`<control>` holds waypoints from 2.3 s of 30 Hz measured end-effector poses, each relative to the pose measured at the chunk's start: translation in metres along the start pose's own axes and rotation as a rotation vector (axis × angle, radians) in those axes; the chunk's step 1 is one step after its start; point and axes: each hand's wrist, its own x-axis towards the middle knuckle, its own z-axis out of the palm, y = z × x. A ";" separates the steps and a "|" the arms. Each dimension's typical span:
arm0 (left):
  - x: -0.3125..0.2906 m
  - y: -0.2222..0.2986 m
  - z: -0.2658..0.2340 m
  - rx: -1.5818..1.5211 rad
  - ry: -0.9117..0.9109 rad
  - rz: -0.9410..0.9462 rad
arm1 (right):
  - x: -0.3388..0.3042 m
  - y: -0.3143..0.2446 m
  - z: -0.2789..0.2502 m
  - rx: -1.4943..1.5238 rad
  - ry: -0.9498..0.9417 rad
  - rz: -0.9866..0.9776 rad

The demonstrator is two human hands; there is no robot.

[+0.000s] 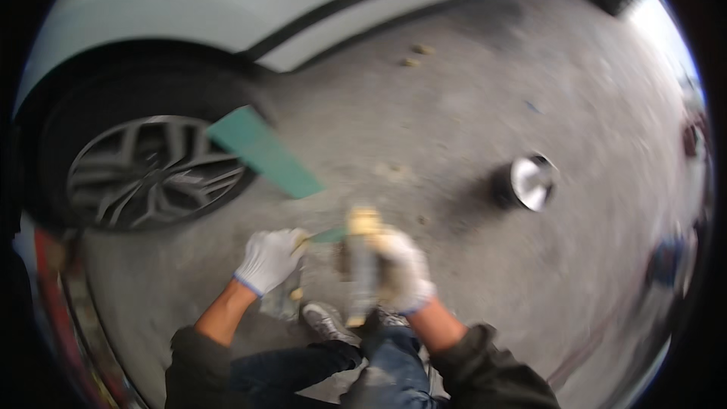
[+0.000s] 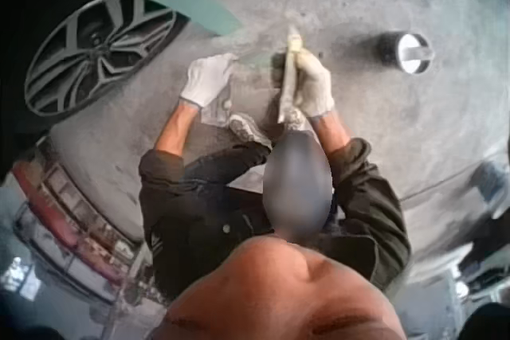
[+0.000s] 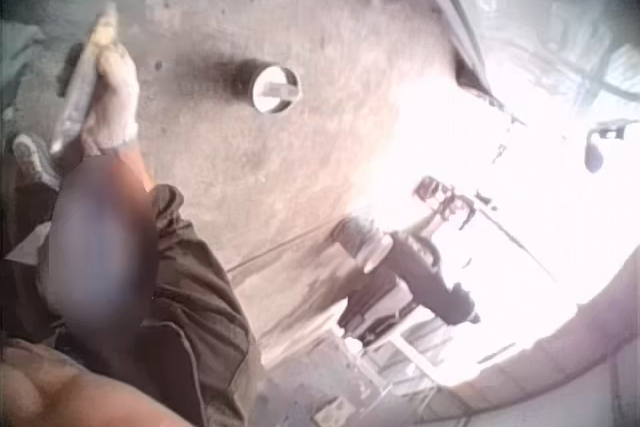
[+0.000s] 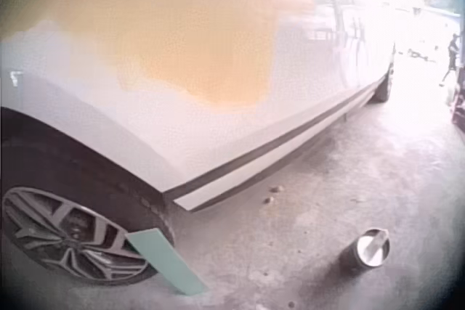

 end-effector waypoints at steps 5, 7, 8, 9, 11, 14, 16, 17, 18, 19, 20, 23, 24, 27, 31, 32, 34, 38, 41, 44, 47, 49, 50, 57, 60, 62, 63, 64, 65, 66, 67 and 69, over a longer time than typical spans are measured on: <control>-0.039 -0.071 -0.023 -0.300 0.076 -0.463 | -0.033 -0.019 -0.047 -0.093 0.371 -0.105; -0.056 -0.111 -0.007 -0.548 0.225 -0.500 | -0.053 -0.026 -0.051 -0.104 0.379 -0.070; -0.060 -0.132 0.000 -0.606 0.244 -0.512 | -0.060 -0.027 -0.053 -0.144 0.384 -0.102; -0.058 -0.146 0.000 -0.670 0.254 -0.514 | -0.067 -0.029 -0.053 -0.184 0.401 -0.142; -0.049 -0.167 0.000 -0.808 0.273 -0.550 | -0.075 -0.036 -0.057 -0.186 0.423 -0.141; -0.033 -0.192 0.009 -0.899 0.288 -0.546 | -0.077 -0.039 -0.057 -0.254 0.493 -0.198; -0.016 -0.205 0.017 -0.978 0.268 -0.520 | -0.078 -0.045 -0.063 -0.274 0.497 -0.206; -0.002 -0.197 0.011 -1.019 0.254 -0.498 | -0.083 -0.048 -0.065 -0.276 0.508 -0.222; 0.008 -0.190 0.002 -0.979 0.236 -0.507 | -0.090 -0.051 -0.067 -0.276 0.521 -0.243; 0.026 -0.188 0.007 -1.042 0.264 -0.427 | -0.101 -0.056 -0.067 -0.271 0.543 -0.281; 0.041 -0.188 0.009 -1.032 0.245 -0.426 | -0.107 -0.057 -0.063 -0.241 0.664 -0.312; 0.073 -0.189 0.010 -0.916 0.238 -0.282 | -0.127 -0.055 -0.046 -0.342 0.630 -0.378; 0.067 -0.170 -0.004 -1.052 0.219 -0.255 | -0.131 -0.055 -0.039 -0.454 0.572 -0.378; 0.057 -0.234 0.036 -1.176 0.230 -0.180 | -0.117 -0.049 -0.076 -0.021 0.454 -0.227; 0.037 -0.217 0.017 -0.795 0.314 -0.188 | -0.116 -0.030 -0.067 -0.108 0.480 -0.284; 0.031 -0.193 0.004 -0.875 0.304 -0.266 | -0.123 -0.031 -0.055 -0.107 0.463 -0.290; 0.029 -0.184 0.019 -0.970 0.348 -0.379 | -0.115 -0.018 -0.059 -0.122 0.471 -0.311; 0.030 -0.176 0.036 -1.256 0.425 -0.494 | -0.119 -0.026 -0.059 -0.187 0.480 -0.320; 0.028 -0.157 0.034 -1.301 0.498 -0.586 | -0.133 -0.033 -0.052 -0.197 0.477 -0.344; 0.030 -0.142 0.032 -1.454 0.580 -0.722 | -0.150 -0.035 -0.047 -0.108 0.491 -0.402; 0.031 -0.146 0.034 -1.728 0.501 -0.743 | -0.158 -0.044 -0.058 -0.103 0.389 -0.442; 0.016 -0.107 0.021 -2.056 0.587 -0.626 | -0.176 -0.049 -0.056 -0.097 0.400 -0.508; 0.006 -0.097 0.017 -2.173 0.597 -0.551 | -0.185 -0.050 -0.051 -0.093 0.412 -0.525; -0.011 -0.075 0.057 -2.573 0.324 -0.096 | -0.242 -0.060 -0.017 -0.053 0.340 -0.665; -0.026 -0.084 0.082 -2.671 0.212 0.034 | -0.256 -0.064 -0.025 -0.030 0.248 -0.723; -0.035 -0.094 0.097 -2.718 0.140 0.105 | -0.272 -0.066 -0.024 -0.057 0.226 -0.762; -0.041 -0.099 0.102 -2.731 0.101 0.135 | -0.281 -0.066 -0.020 -0.069 0.216 -0.778; -0.046 -0.106 0.105 -2.745 0.061 0.171 | -0.289 -0.066 -0.014 -0.075 0.251 -0.830; -0.050 -0.105 0.103 -2.754 0.027 0.206 | -0.297 -0.064 -0.008 -0.065 0.217 -0.848; -0.056 -0.107 0.100 -2.767 -0.022 0.252 | -0.304 -0.062 -0.002 -0.055 0.182 -0.865; -0.065 -0.098 0.090 -2.777 -0.075 0.296 | -0.311 -0.061 0.003 -0.046 0.148 -0.879; -0.079 -0.043 0.044 -2.799 -0.190 0.395 | -0.321 -0.056 0.010 -0.041 0.127 -0.874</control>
